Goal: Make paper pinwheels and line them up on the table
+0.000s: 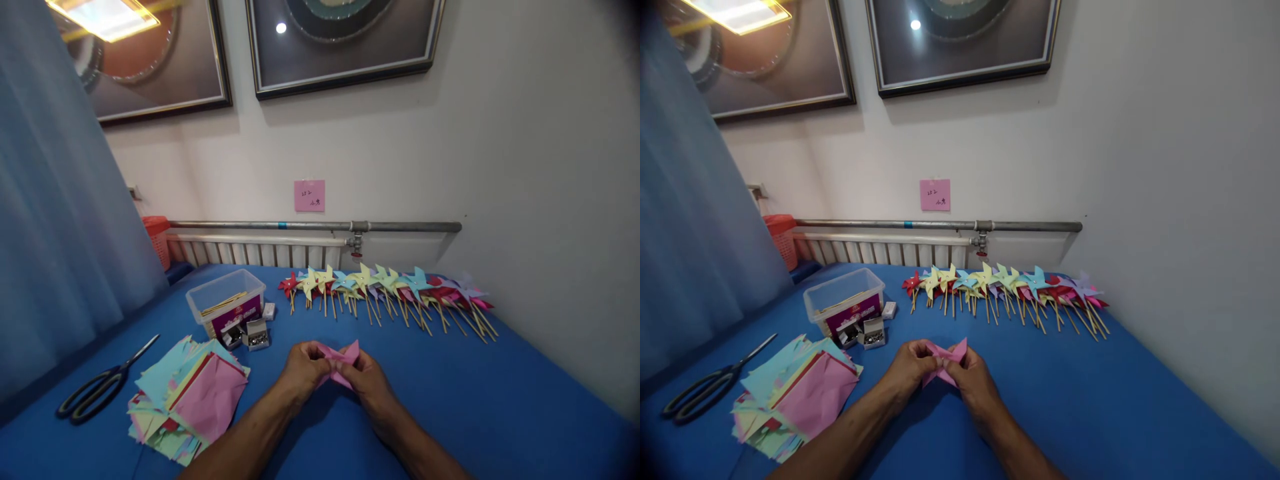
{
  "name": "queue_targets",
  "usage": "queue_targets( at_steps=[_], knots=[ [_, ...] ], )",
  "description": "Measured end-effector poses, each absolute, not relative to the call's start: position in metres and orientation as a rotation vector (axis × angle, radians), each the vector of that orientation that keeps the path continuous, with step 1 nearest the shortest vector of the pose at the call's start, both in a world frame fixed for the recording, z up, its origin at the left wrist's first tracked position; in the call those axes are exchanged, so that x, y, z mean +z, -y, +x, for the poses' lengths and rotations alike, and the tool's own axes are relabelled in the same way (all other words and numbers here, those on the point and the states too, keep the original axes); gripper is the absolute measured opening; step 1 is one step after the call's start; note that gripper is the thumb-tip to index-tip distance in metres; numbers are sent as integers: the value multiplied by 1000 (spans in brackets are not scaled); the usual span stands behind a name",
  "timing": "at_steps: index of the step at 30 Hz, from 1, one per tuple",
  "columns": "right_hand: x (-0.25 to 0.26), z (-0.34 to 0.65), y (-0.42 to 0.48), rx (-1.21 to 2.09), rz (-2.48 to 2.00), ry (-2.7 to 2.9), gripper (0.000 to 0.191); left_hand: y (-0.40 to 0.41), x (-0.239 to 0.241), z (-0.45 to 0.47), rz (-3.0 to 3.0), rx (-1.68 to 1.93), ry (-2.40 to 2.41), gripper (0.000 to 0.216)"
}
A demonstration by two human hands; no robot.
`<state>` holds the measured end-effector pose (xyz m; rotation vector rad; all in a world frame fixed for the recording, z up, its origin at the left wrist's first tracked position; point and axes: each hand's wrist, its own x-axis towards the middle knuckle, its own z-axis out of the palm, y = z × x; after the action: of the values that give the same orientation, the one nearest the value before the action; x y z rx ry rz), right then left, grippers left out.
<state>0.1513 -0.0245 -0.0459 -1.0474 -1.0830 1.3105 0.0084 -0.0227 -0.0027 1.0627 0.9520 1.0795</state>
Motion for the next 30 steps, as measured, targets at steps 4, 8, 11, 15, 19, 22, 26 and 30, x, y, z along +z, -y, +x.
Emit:
queue_targets(
  at_steps=[4,8,11,15,19,22,26,30],
  knots=[
    [-47,153,22,1297,-1100,1101,40,21,-5,8,1112,1098,-976,23],
    [-47,153,20,1302,-1074,1110,41,20,-6,7,1115,1110,-978,23],
    [-47,153,20,1308,-1048,1115,41,22,-7,6,1115,1095,-967,25],
    [-47,154,22,1314,-1036,1103,39,23,-8,5,1114,1092,-964,33],
    [-44,154,25,1330,-1062,1104,39,17,-7,0,1164,1198,-1055,36],
    [-40,152,27,1331,-1061,1106,38,12,0,-13,1333,1350,-1198,28],
    [-35,151,30,1318,-1052,1098,32,8,27,-43,1554,1475,-1469,24],
    [-30,150,33,1319,-1039,1081,29,-10,70,-86,1801,1400,-1879,29]
  ],
)
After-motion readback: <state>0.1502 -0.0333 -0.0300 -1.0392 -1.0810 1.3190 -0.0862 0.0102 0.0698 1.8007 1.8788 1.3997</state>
